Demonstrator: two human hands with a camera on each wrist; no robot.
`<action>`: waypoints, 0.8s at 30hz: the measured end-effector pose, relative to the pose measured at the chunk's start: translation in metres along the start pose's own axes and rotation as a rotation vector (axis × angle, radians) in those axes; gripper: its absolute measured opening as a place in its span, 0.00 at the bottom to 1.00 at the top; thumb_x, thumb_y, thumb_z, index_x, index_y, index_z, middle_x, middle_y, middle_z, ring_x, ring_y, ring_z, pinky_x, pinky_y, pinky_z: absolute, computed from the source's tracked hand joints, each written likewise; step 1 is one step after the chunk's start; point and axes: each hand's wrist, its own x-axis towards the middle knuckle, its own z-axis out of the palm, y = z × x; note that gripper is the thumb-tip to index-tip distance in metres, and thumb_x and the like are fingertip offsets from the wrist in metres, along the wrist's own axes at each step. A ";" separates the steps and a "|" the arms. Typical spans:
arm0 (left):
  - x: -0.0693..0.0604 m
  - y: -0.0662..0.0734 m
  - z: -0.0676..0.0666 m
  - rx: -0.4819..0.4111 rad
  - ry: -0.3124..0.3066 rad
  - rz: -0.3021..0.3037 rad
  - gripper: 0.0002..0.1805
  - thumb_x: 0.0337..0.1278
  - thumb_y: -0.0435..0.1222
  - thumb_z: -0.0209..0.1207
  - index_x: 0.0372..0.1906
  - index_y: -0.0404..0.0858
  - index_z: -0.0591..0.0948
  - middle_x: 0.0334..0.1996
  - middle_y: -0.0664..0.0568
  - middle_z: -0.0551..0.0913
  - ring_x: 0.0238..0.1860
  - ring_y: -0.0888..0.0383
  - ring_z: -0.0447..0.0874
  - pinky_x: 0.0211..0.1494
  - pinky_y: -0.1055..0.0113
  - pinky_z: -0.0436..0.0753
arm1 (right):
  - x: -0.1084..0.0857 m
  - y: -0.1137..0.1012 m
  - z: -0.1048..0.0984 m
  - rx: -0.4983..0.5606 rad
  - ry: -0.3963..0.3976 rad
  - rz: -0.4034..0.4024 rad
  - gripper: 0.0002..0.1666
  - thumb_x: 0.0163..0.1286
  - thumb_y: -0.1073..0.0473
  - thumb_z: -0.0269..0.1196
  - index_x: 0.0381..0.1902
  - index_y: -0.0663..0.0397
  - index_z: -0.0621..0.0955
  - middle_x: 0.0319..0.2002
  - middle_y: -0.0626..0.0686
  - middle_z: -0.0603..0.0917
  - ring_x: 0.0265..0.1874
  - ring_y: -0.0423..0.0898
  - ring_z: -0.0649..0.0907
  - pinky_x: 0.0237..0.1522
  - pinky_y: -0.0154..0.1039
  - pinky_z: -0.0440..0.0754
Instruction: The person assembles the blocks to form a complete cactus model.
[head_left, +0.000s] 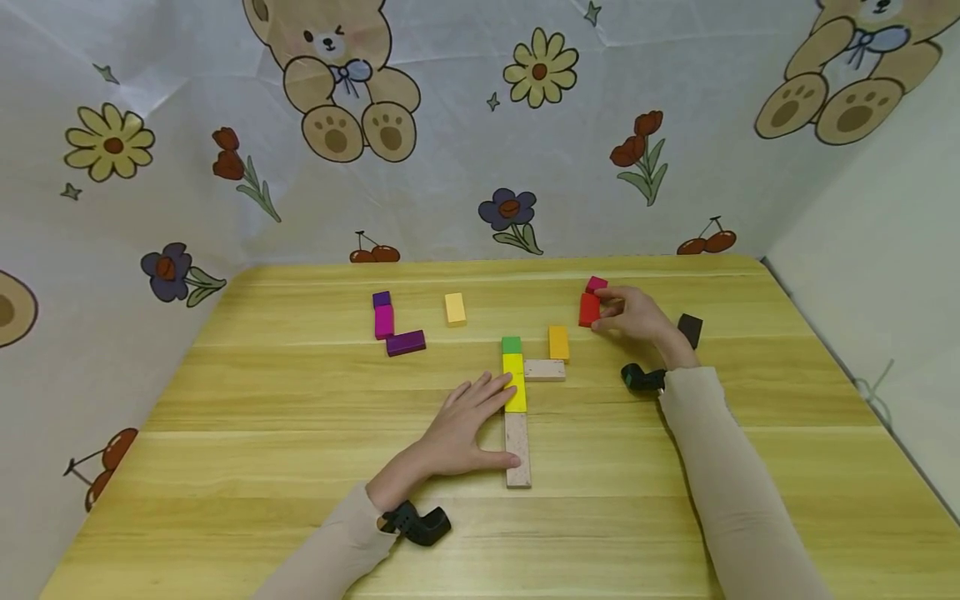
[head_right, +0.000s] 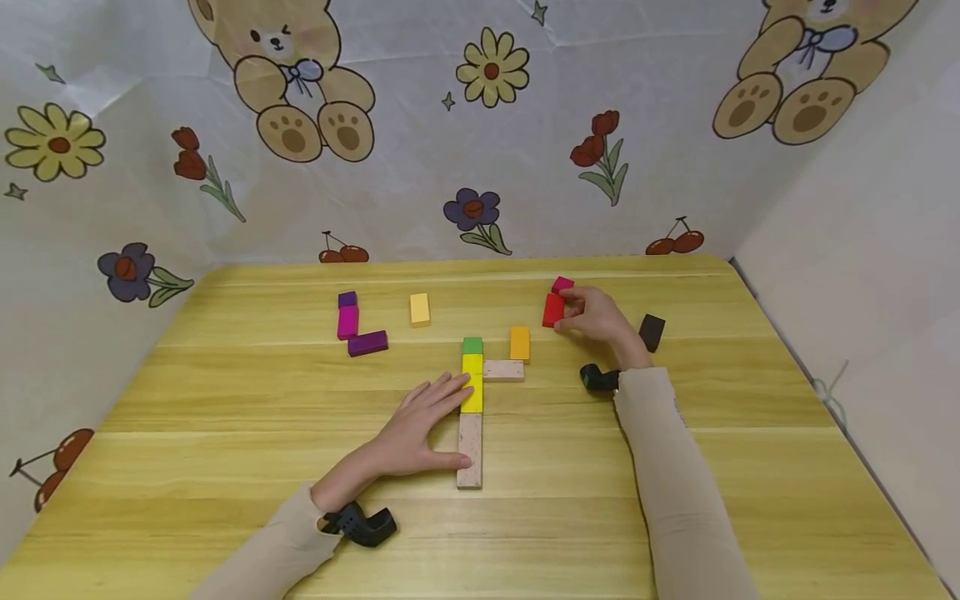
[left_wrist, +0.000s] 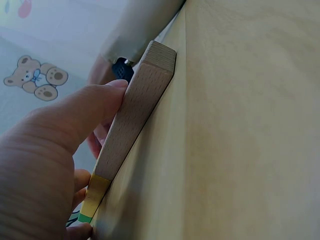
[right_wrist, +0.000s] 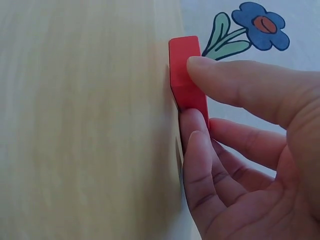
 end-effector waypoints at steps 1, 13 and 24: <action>0.000 0.000 0.000 0.000 0.001 0.002 0.52 0.49 0.60 0.65 0.76 0.43 0.59 0.79 0.56 0.49 0.80 0.50 0.41 0.79 0.46 0.43 | 0.000 0.000 0.000 -0.001 0.003 -0.001 0.39 0.65 0.61 0.67 0.70 0.64 0.66 0.59 0.65 0.75 0.50 0.57 0.76 0.56 0.48 0.72; 0.000 0.001 -0.001 -0.008 0.006 0.002 0.52 0.49 0.60 0.65 0.76 0.43 0.59 0.79 0.55 0.50 0.80 0.50 0.41 0.79 0.46 0.42 | 0.009 -0.023 0.005 -0.014 0.005 -0.083 0.38 0.64 0.62 0.68 0.69 0.64 0.68 0.56 0.65 0.77 0.48 0.57 0.78 0.54 0.46 0.76; 0.000 0.002 -0.002 -0.013 0.009 0.010 0.52 0.49 0.59 0.66 0.76 0.41 0.60 0.79 0.52 0.52 0.79 0.47 0.43 0.78 0.45 0.44 | 0.018 -0.034 0.016 -0.047 -0.054 -0.115 0.38 0.61 0.63 0.70 0.67 0.64 0.70 0.62 0.65 0.75 0.50 0.57 0.81 0.49 0.43 0.80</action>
